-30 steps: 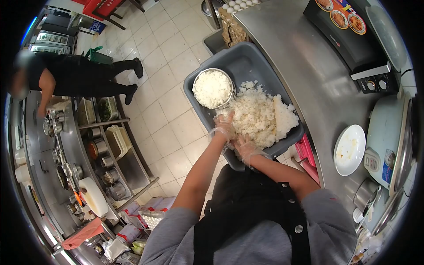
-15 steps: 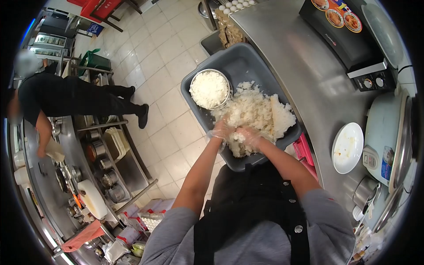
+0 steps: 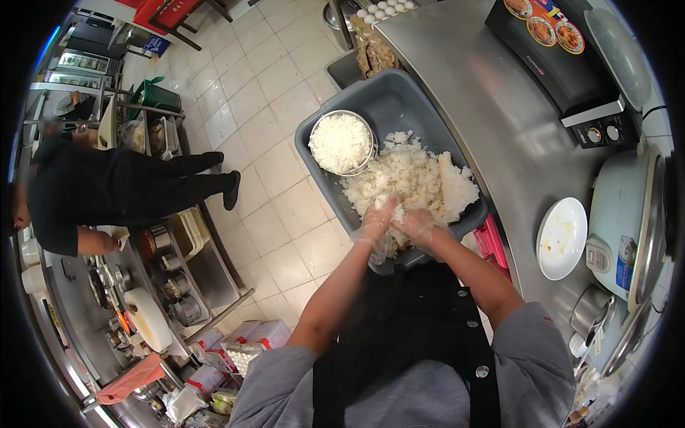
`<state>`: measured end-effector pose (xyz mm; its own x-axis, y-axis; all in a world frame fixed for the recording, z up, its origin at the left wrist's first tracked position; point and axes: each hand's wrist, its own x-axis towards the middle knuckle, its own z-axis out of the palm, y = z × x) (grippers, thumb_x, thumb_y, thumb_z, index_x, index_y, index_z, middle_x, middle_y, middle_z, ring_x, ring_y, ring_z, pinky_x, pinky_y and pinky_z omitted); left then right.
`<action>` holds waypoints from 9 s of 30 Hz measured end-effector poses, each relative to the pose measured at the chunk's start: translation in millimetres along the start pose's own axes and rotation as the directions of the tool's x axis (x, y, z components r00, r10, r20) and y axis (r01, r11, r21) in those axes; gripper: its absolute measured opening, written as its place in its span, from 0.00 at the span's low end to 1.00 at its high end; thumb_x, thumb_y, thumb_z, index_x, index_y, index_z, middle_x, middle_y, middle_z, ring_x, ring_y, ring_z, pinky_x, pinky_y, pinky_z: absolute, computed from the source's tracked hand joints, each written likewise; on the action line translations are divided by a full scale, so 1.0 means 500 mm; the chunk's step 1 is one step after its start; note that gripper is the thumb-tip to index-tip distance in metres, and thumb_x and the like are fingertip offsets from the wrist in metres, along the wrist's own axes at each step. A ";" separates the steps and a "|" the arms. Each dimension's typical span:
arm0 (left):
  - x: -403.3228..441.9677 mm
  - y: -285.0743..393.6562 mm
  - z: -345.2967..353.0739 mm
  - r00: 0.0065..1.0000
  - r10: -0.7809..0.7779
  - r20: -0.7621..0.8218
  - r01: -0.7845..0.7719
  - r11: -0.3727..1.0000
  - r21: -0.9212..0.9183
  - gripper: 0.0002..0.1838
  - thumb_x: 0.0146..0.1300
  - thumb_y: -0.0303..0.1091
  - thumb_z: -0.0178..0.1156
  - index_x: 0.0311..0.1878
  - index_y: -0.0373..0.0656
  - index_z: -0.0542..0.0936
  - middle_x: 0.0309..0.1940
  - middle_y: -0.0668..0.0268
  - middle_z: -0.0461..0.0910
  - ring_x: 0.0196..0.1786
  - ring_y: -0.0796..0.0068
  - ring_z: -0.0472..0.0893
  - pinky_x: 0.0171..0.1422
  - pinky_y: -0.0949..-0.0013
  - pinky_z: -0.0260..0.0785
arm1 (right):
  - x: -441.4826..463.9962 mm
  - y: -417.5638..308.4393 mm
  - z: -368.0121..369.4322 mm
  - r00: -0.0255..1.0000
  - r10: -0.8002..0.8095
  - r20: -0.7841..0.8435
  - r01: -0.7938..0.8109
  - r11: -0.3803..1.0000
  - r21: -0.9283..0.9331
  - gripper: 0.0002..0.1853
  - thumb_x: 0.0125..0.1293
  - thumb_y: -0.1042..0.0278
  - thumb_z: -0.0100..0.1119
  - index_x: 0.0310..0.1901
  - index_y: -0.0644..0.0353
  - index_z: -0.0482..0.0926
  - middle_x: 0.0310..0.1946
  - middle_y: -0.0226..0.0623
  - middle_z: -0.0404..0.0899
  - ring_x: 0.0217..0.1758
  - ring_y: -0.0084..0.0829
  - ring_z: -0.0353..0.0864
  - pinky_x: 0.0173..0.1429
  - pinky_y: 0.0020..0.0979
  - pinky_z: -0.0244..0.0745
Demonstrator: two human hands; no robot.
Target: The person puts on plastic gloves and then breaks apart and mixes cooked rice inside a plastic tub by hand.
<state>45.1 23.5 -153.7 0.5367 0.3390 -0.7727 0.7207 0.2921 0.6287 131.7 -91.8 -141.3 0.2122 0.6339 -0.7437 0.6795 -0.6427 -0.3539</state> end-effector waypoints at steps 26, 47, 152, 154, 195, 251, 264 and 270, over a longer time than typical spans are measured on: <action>0.004 -0.085 0.022 0.943 0.241 -0.228 -0.222 0.969 0.107 0.45 0.52 0.41 0.68 0.68 0.42 0.53 0.57 0.49 0.68 0.60 0.51 0.68 0.62 0.57 0.62 | 0.161 -0.064 -0.109 0.956 -0.128 -0.265 0.121 0.992 -0.045 0.24 0.52 0.68 0.61 0.54 0.49 0.76 0.57 0.36 0.71 0.66 0.36 0.63 0.66 0.42 0.63; 0.005 -0.187 0.128 0.993 0.048 -0.107 0.069 0.504 0.861 0.46 0.61 0.40 0.57 0.75 0.64 0.37 0.65 0.22 0.43 0.72 0.28 0.40 0.73 0.41 0.45 | 0.068 0.134 -0.161 0.829 0.239 -0.506 -0.004 0.906 0.423 0.31 0.66 0.39 0.46 0.54 0.62 0.72 0.50 0.56 0.76 0.51 0.51 0.77 0.56 0.44 0.71; 0.038 -0.034 -0.016 0.781 0.603 -0.162 -0.264 0.554 0.790 0.13 0.57 0.32 0.57 0.46 0.41 0.79 0.23 0.52 0.80 0.30 0.54 0.82 0.34 0.56 0.73 | 0.033 0.051 -0.065 0.934 0.079 -0.348 -0.079 0.997 0.017 0.23 0.61 0.59 0.54 0.57 0.58 0.70 0.36 0.54 0.80 0.41 0.50 0.81 0.44 0.49 0.75; 0.028 -0.048 -0.026 0.807 0.579 -0.119 -0.249 0.516 0.820 0.14 0.55 0.34 0.60 0.46 0.43 0.80 0.28 0.52 0.80 0.35 0.55 0.82 0.38 0.56 0.74 | -0.007 0.048 -0.087 0.921 0.179 -0.346 -0.141 0.981 0.133 0.22 0.59 0.62 0.53 0.55 0.60 0.72 0.37 0.56 0.79 0.44 0.50 0.80 0.47 0.49 0.73; 0.010 0.008 -0.017 0.885 0.446 -0.134 -0.315 0.786 0.532 0.25 0.44 0.45 0.69 0.46 0.44 0.81 0.37 0.52 0.82 0.44 0.53 0.81 0.50 0.58 0.74 | -0.005 0.050 -0.038 0.869 0.185 -0.458 -0.015 0.936 0.351 0.25 0.47 0.50 0.68 0.49 0.47 0.80 0.39 0.47 0.82 0.43 0.45 0.82 0.49 0.39 0.76; -0.031 0.039 0.028 0.936 0.341 0.083 -0.351 0.913 0.207 0.49 0.54 0.71 0.55 0.65 0.36 0.66 0.57 0.47 0.74 0.61 0.51 0.72 0.65 0.61 0.62 | -0.051 0.022 -0.071 0.970 0.147 -0.195 0.118 0.418 0.901 0.27 0.65 0.73 0.50 0.66 0.64 0.62 0.40 0.37 0.78 0.34 0.24 0.76 0.37 0.27 0.73; -0.074 0.122 -0.010 0.956 0.286 0.069 -0.293 0.945 0.146 0.39 0.58 0.62 0.58 0.63 0.39 0.70 0.59 0.45 0.72 0.63 0.55 0.71 0.66 0.63 0.61 | -0.034 0.013 -0.084 0.877 0.141 -0.460 0.007 0.952 0.307 0.25 0.70 0.52 0.38 0.50 0.67 0.75 0.46 0.59 0.77 0.51 0.55 0.75 0.56 0.47 0.68; -0.029 0.014 -0.032 0.843 0.528 0.101 -0.509 0.723 0.468 0.36 0.58 0.51 0.64 0.69 0.55 0.64 0.70 0.51 0.56 0.71 0.53 0.58 0.73 0.60 0.54 | 0.072 0.128 -0.028 0.774 0.114 -0.623 0.168 0.911 0.376 0.23 0.62 0.63 0.52 0.60 0.52 0.72 0.54 0.54 0.72 0.59 0.48 0.71 0.63 0.41 0.66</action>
<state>35.4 34.8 -136.9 0.8775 0.3496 -0.3282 0.4530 -0.3800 0.8064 192.6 -104.4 -182.7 0.6797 0.6850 -0.2623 0.3908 -0.6408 -0.6608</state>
